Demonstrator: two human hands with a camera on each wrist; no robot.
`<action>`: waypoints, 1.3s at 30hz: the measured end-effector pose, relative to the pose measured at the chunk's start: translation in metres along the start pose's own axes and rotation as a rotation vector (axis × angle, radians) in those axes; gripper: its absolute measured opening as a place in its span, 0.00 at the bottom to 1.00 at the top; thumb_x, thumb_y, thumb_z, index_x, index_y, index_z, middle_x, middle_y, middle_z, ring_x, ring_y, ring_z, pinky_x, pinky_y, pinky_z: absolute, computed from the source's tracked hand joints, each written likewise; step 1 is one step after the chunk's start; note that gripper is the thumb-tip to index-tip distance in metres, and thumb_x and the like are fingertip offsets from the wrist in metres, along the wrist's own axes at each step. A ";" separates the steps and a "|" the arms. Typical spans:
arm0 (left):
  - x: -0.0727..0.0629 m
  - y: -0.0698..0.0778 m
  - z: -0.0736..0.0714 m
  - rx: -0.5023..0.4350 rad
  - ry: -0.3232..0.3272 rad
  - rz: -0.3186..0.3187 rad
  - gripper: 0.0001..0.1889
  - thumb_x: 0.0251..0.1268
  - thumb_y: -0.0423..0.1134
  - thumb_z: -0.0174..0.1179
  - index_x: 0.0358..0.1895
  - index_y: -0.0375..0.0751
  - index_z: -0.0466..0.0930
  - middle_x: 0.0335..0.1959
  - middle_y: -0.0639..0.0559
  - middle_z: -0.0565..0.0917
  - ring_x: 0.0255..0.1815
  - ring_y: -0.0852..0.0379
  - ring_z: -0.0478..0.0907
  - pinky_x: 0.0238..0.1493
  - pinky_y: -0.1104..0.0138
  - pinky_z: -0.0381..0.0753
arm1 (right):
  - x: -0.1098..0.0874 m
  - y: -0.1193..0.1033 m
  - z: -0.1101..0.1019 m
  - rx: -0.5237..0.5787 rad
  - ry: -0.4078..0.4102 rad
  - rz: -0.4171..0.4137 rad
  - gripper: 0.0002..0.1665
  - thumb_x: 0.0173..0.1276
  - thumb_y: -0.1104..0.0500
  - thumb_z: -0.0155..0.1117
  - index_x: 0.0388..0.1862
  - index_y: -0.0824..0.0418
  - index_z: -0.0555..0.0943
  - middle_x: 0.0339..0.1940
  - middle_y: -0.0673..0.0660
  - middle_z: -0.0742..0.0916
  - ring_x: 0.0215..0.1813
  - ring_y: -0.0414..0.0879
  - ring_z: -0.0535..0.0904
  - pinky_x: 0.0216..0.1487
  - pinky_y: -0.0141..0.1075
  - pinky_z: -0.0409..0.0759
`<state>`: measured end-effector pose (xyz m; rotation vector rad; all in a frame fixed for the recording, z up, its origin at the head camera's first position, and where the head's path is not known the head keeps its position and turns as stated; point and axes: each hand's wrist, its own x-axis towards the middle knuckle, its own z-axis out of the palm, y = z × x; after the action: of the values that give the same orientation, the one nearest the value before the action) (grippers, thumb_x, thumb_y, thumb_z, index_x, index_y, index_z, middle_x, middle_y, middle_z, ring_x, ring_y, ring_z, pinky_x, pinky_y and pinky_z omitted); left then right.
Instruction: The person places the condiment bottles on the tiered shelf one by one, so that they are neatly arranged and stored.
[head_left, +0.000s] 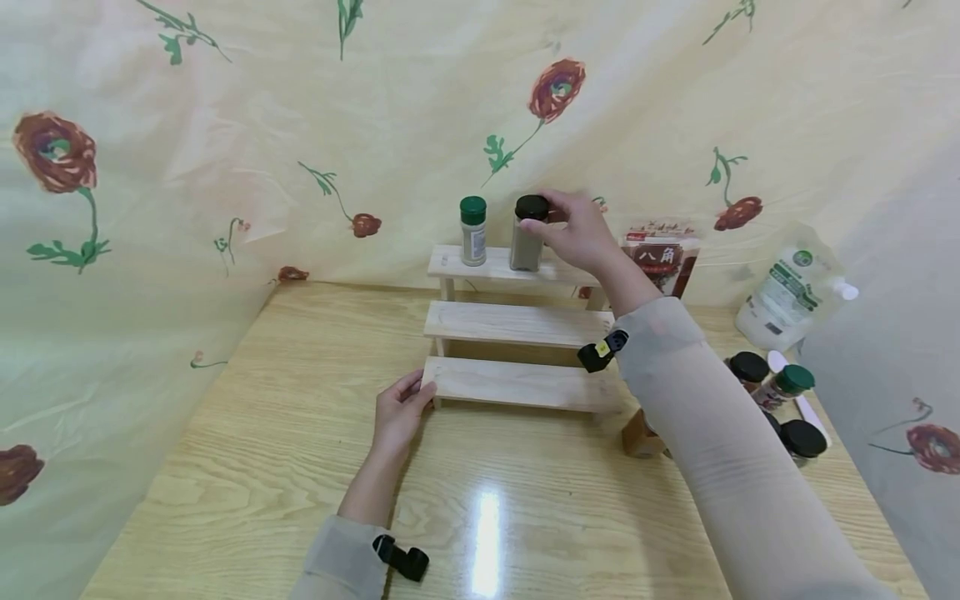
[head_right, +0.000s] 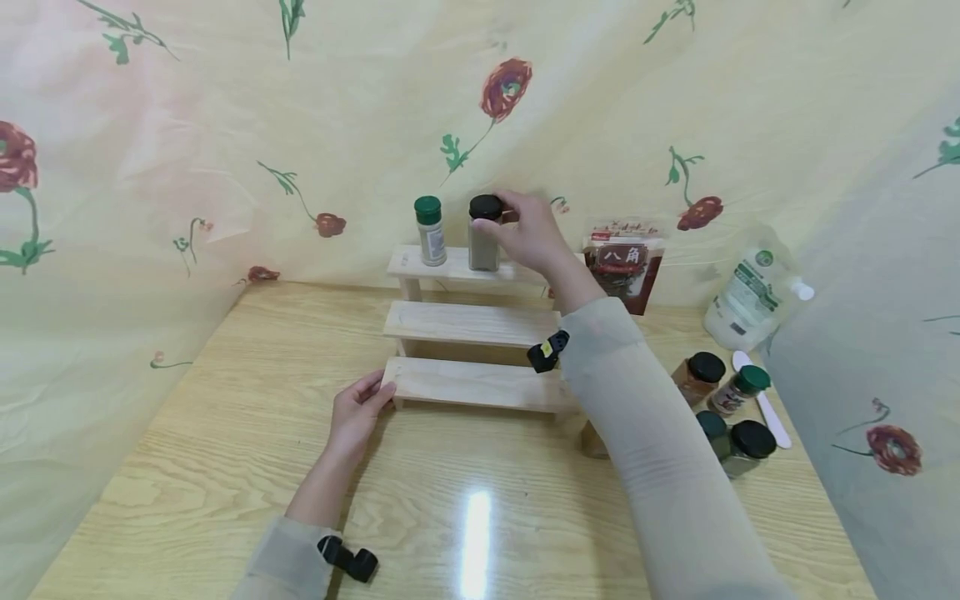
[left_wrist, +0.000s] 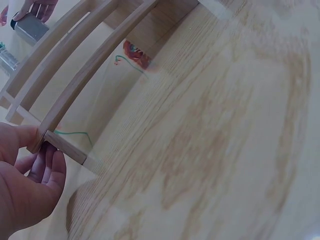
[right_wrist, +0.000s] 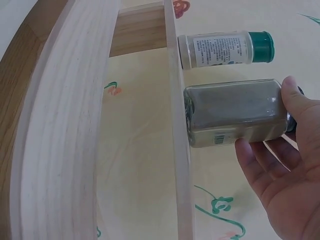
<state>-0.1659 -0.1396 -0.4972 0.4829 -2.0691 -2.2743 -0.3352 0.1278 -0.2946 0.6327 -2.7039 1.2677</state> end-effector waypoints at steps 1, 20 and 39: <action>0.000 0.000 0.000 0.002 -0.001 0.002 0.22 0.69 0.32 0.66 0.63 0.29 0.77 0.54 0.37 0.80 0.49 0.55 0.80 0.50 0.72 0.85 | 0.000 0.000 0.000 0.000 0.002 -0.002 0.30 0.73 0.49 0.67 0.70 0.58 0.76 0.61 0.61 0.80 0.61 0.55 0.77 0.62 0.51 0.78; -0.002 -0.001 0.002 0.010 0.000 0.008 0.21 0.69 0.31 0.65 0.63 0.28 0.78 0.51 0.39 0.81 0.46 0.57 0.80 0.48 0.72 0.85 | -0.037 0.027 -0.023 -0.060 0.021 0.011 0.35 0.74 0.42 0.63 0.72 0.58 0.71 0.58 0.60 0.83 0.60 0.55 0.78 0.60 0.54 0.78; -0.004 0.001 0.001 0.011 -0.019 0.008 0.22 0.71 0.33 0.64 0.64 0.28 0.76 0.53 0.40 0.79 0.48 0.57 0.79 0.50 0.72 0.85 | -0.094 0.039 -0.054 -0.161 0.192 0.116 0.20 0.76 0.51 0.60 0.57 0.64 0.82 0.50 0.64 0.85 0.46 0.54 0.79 0.41 0.36 0.77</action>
<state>-0.1627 -0.1378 -0.4950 0.4549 -2.0893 -2.2737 -0.2703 0.2211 -0.3107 0.3229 -2.6792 1.0577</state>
